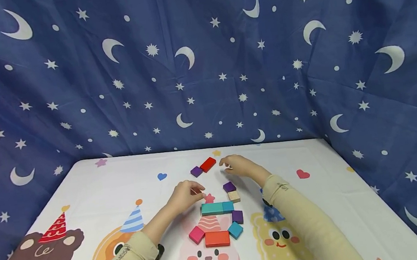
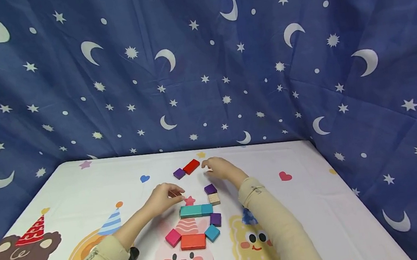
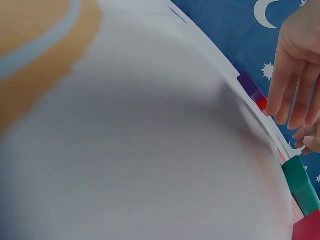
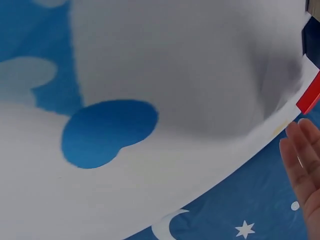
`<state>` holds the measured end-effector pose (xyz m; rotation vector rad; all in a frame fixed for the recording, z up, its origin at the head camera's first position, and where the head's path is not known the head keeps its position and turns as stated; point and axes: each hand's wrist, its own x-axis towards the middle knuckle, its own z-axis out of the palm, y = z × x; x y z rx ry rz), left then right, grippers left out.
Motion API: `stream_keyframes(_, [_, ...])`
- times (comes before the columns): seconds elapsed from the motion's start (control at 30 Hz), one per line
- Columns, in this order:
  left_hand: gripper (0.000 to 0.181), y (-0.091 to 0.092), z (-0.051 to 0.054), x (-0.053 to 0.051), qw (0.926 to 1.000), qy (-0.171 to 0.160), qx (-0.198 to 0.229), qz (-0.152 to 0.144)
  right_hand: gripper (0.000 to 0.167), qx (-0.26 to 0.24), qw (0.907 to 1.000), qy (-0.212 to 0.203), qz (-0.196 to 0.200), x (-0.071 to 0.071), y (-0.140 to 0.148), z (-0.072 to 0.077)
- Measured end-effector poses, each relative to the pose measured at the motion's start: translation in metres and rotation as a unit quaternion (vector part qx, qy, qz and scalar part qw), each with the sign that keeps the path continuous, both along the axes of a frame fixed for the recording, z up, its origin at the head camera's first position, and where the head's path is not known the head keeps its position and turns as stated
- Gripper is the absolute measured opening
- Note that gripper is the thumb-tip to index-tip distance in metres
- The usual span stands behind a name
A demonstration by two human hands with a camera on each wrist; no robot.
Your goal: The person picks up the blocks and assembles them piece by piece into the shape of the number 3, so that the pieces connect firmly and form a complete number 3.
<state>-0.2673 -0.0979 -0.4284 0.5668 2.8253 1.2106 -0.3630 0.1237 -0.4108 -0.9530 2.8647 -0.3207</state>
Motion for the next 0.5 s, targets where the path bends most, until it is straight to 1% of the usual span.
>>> stream_keyframes(0.17, [0.017,0.003,0.003,-0.007,0.9989,0.018,0.010,0.042,0.031,-0.019,0.9998,-0.001,0.003,-0.004,-0.003,-0.002])
stream_keyframes(0.33, [0.022,0.007,0.002,-0.018,0.9965,0.039,0.009,0.073,0.038,-0.033,0.9994,0.003,-0.009,-0.008,0.000,-0.001])
stream_keyframes(0.5, [0.025,0.008,0.001,-0.027,0.9916,0.061,0.011,0.114,0.044,-0.047,0.9988,0.010,0.004,-0.010,-0.001,-0.001])
